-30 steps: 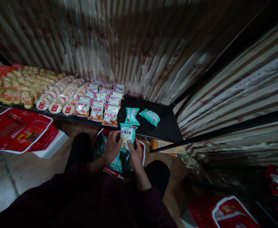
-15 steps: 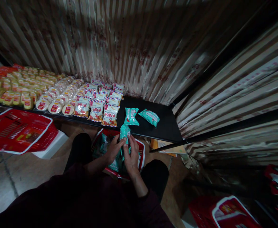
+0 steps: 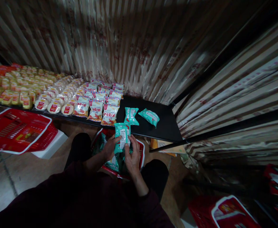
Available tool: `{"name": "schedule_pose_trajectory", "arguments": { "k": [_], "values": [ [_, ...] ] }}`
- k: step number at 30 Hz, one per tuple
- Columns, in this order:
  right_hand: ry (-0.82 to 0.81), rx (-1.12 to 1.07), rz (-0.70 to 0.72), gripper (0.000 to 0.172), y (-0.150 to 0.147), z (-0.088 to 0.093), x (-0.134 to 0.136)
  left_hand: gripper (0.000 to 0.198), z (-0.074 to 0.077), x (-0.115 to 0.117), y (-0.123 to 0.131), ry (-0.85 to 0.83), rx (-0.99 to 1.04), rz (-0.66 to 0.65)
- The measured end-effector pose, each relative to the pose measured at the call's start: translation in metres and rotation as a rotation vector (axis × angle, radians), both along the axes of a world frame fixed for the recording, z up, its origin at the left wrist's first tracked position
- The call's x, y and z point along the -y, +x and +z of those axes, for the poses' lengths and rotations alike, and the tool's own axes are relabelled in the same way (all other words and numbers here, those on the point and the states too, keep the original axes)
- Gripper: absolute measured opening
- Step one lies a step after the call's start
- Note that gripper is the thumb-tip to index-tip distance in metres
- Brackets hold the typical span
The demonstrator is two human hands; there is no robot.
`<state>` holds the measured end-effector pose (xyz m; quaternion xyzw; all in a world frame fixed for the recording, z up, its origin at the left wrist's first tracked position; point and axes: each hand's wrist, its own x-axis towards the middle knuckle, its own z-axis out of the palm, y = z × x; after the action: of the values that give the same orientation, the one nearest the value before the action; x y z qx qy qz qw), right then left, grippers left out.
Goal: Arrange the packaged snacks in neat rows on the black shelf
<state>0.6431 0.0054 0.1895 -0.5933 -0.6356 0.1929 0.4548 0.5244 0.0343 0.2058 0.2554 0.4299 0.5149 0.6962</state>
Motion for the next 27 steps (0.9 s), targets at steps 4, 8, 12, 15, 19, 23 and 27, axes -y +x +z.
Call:
{"name": "schedule_pose_trajectory", "arguments": {
  "k": [4,8,12,15,19,23,27],
  "values": [
    [-0.016,-0.011,-0.007,0.037,-0.001,-0.003,-0.002,0.029,-0.004,-0.003,-0.002,0.072,-0.122,-0.009],
    [0.012,0.078,-0.029,0.035,0.001,-0.003,-0.005,0.032,-0.011,-0.006,0.001,0.061,-0.068,-0.015],
    [0.047,0.2,-0.081,0.034,0.005,0.001,-0.009,0.037,-0.009,-0.005,0.006,0.059,0.007,-0.04],
    [0.037,0.186,-0.048,0.033,0.007,0.003,-0.011,0.044,-0.002,-0.004,0.01,0.101,0.059,-0.028],
    [-0.049,0.082,0.012,0.039,0.01,0.005,-0.009,0.049,0.008,-0.001,0.017,0.144,0.156,0.026],
    [-0.168,-0.042,0.08,0.058,0.011,0.009,-0.007,0.05,0.009,0.003,0.022,0.181,0.184,0.021],
    [-0.272,-0.127,0.068,0.069,0.009,0.014,-0.012,0.052,0.005,0.006,0.022,0.145,0.082,0.01]
  ]
}}
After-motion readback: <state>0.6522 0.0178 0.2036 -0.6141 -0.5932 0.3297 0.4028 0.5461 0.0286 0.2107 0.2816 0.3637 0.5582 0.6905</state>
